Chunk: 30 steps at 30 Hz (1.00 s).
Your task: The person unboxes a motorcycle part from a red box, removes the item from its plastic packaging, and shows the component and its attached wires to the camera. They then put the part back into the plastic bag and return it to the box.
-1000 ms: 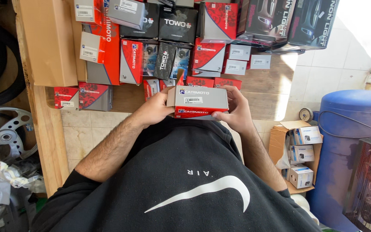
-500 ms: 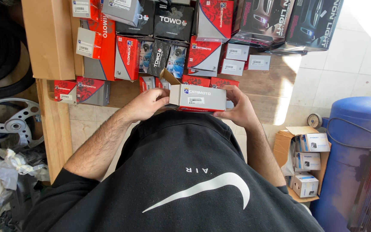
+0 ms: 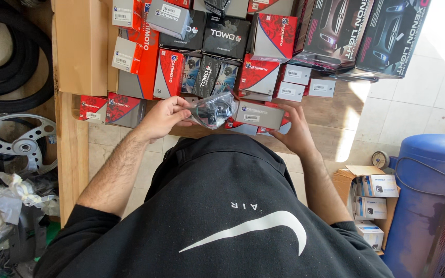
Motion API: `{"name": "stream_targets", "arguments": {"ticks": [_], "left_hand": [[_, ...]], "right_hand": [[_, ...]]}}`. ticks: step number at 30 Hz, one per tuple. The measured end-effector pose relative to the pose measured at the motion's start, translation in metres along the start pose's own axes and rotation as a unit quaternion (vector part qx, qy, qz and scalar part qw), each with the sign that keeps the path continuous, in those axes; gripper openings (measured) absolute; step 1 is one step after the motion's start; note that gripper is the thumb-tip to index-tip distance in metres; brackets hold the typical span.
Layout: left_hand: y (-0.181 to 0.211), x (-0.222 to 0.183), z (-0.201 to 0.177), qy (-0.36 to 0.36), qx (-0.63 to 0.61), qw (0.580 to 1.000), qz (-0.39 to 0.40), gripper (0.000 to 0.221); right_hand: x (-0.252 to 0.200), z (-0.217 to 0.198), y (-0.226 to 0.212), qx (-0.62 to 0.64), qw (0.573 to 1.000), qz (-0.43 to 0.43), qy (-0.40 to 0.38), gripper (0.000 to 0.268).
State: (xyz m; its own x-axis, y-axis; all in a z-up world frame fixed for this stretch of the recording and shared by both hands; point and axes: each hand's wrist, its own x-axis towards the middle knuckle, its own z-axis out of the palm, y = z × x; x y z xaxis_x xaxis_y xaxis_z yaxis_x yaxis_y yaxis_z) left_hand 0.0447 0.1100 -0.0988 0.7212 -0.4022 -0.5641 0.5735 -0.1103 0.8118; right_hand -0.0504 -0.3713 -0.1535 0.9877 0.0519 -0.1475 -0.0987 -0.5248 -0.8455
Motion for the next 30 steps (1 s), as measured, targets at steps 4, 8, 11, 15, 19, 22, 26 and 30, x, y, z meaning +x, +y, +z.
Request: {"name": "stream_targets", "arguments": {"ticks": [4, 8, 11, 15, 19, 22, 26, 30], "left_hand": [[-0.004, -0.005, 0.008, -0.008, -0.028, 0.999, 0.040, 0.037], [0.018, -0.012, 0.032, -0.037, 0.012, 0.992, 0.118, 0.042], [0.043, -0.020, 0.054, -0.047, 0.065, 0.982, 0.173, 0.041], [0.032, -0.016, 0.076, -0.018, -0.094, 0.975, 0.198, 0.063], [-0.007, -0.006, 0.096, -0.076, -0.293, 0.950, 0.070, 0.085], [-0.017, 0.002, 0.098, -0.068, -0.375, 0.923, 0.052, 0.056], [-0.008, -0.003, 0.097, 0.016, -0.393, 0.913, 0.113, 0.028], [-0.006, -0.010, 0.094, 0.045, -0.373, 0.914, 0.155, 0.057]], "right_hand": [[-0.009, 0.006, -0.066, -0.169, 0.982, -0.060, 0.060, 0.125], [-0.018, 0.050, -0.079, 0.244, 0.970, 0.007, 0.018, 0.096], [-0.005, 0.069, -0.106, 0.511, 0.854, 0.038, -0.092, 0.084], [0.006, 0.082, -0.169, 0.478, 0.878, -0.012, 0.033, 0.056], [-0.003, 0.073, -0.182, 0.194, 0.970, -0.138, 0.050, 0.047], [-0.006, 0.085, -0.192, 0.208, 0.963, -0.171, 0.009, 0.054], [-0.009, 0.103, -0.168, 0.268, 0.947, -0.118, 0.129, 0.056], [-0.015, 0.108, -0.137, 0.183, 0.972, -0.086, 0.121, 0.036]]}}
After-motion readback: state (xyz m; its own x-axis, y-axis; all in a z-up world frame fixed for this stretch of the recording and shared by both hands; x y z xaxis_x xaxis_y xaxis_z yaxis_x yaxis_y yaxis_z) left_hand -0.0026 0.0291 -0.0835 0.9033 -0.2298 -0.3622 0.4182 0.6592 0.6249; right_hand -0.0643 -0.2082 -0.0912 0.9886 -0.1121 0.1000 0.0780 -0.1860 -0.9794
